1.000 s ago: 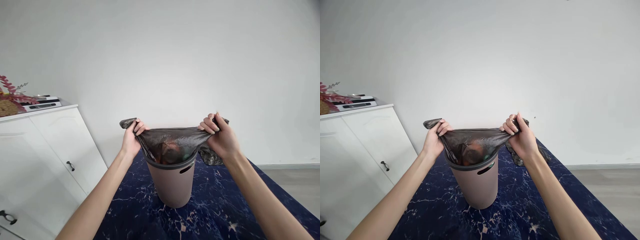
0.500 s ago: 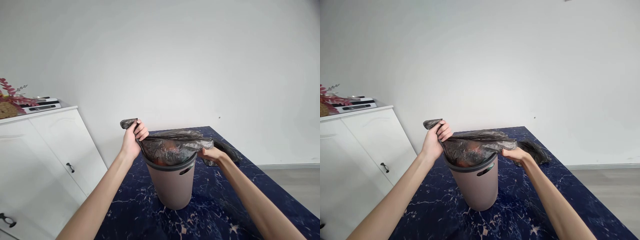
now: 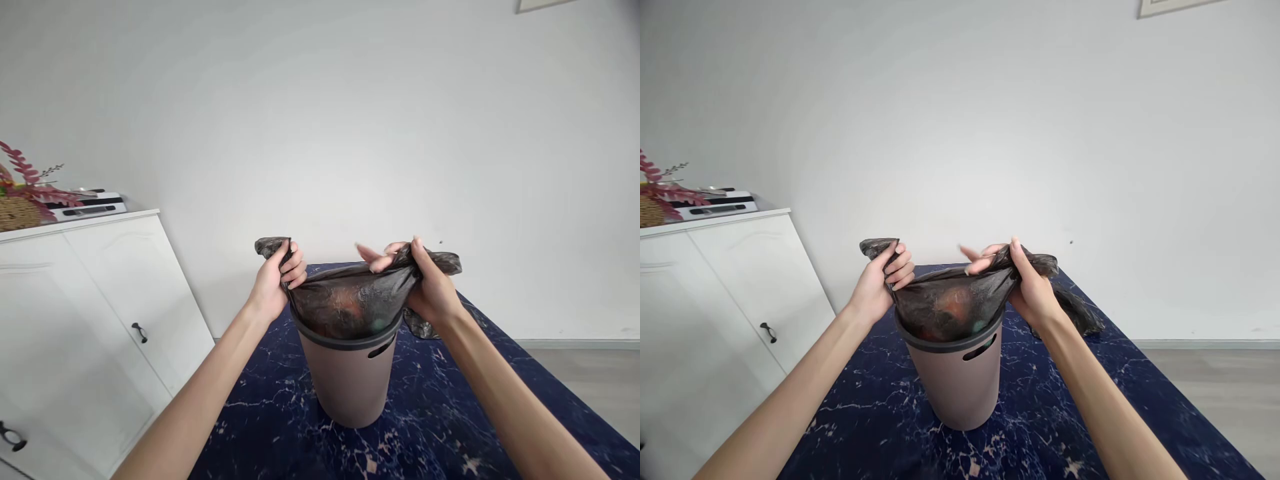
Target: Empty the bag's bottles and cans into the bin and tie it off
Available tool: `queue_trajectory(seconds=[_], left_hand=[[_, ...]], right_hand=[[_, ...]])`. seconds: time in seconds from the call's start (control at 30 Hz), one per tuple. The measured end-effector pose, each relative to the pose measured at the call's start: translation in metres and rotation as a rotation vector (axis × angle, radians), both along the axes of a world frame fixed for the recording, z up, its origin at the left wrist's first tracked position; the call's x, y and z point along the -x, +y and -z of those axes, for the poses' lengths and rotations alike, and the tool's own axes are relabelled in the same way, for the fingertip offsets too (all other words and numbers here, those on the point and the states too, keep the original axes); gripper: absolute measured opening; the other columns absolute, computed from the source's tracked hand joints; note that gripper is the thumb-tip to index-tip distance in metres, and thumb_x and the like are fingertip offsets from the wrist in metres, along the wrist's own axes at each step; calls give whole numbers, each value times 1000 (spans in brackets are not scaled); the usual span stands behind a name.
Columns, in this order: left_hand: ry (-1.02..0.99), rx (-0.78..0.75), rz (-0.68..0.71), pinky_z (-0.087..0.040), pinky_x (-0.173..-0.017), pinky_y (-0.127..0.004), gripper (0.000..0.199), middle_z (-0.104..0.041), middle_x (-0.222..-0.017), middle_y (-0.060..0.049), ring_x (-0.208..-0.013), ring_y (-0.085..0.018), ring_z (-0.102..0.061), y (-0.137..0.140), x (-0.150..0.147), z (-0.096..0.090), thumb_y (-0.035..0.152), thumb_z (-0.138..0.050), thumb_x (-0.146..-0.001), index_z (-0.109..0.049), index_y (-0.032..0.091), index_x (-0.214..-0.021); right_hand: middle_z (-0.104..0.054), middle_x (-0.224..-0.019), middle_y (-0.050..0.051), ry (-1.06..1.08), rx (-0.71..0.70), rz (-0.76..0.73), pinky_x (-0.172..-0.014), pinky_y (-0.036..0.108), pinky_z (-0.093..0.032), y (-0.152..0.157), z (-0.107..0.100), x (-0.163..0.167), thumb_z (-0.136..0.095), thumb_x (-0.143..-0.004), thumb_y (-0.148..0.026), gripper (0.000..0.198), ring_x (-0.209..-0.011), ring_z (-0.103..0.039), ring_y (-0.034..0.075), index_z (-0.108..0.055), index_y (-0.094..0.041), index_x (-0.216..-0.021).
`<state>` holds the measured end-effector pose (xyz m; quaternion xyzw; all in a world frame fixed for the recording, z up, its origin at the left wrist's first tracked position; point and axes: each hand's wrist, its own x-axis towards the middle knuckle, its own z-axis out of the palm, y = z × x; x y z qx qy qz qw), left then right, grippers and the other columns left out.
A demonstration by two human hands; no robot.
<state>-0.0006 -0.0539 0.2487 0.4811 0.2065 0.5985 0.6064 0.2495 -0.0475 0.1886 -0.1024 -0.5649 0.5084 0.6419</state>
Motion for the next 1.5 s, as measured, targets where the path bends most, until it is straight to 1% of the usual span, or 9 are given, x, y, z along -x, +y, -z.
queue_trajectory(seconds=[0.1,0.23,0.47,0.6,0.73,0.87,1.03,1.27,1.5], left_hand=[[264,-130,62,-30,-39,-16,34,-41,-54,7,-36,-5,-32,-5,4,-1,36,-63,-107,-61,17,-79],[671,-348,-6,-38,-46,-22,33,-51,-48,3,-37,-10,-45,-15,3,-1,39,-60,-107,-66,20,-81],[1159,-680,-344,-34,-51,-27,35,-61,-51,0,-46,-15,-51,-17,-13,-3,-4,-65,-78,-62,22,-55],[955,-568,-274,-40,-55,-27,31,-63,-54,0,-48,-16,-53,-13,-14,-1,4,-61,-88,-63,22,-63],[590,-336,-106,-44,-57,-26,35,-49,-50,4,-47,-14,-49,-10,-16,0,36,-48,-109,-58,22,-79],[311,-206,-21,-47,-60,-26,37,-55,-63,3,-54,-14,-56,-6,-21,-2,47,-55,-106,-50,22,-79],[450,-306,-160,-49,-68,-27,39,-58,-75,1,-68,-15,-60,-5,-17,-7,49,-53,-107,-47,22,-80],[928,-715,-166,-49,-110,-49,19,-66,-116,-9,-114,-25,-62,-13,-4,-26,27,-55,-102,-60,25,-120],[1310,-1070,-101,-39,-125,-63,32,-51,-150,-9,-150,-32,-39,-34,-18,-44,5,-52,-86,-64,26,-108]], right_hand=[[-44,-45,-9,-62,-46,-86,-82,45,-65,0,-18,4,-55,-101,-73,48,-46,-59,17,-69,-30,-86],[-38,-49,-9,-429,-189,-49,-45,29,-43,-13,-44,7,-48,-107,-69,51,-38,-31,11,-71,-27,-88],[-64,-63,0,-1009,-365,319,-55,34,-43,-30,-57,19,-53,-108,-57,55,-53,-52,16,-61,-26,-63],[-70,-70,3,-950,-270,340,-65,35,-48,-23,-57,26,-57,-106,-58,51,-63,-60,19,-66,-26,-68],[-68,-75,2,-548,-31,44,-78,34,-54,-22,-64,36,-61,-100,-68,52,-73,-65,18,-66,-23,-75],[-51,-63,-6,-282,258,-187,-56,25,-44,-21,-66,46,-80,-88,-61,45,-55,-47,10,-60,-22,-82],[-25,-63,-11,-313,450,-56,-44,23,-10,-11,-63,50,-79,-86,-44,37,-53,-15,7,-50,-22,-78],[-70,-91,6,-898,100,-110,-71,36,-56,-17,-72,51,-91,-74,-38,37,-85,-63,22,-70,-22,-99],[-73,-115,11,-1035,-251,46,-108,52,-56,-16,-60,69,-81,-83,-33,32,-123,-64,35,-72,-20,-110]])
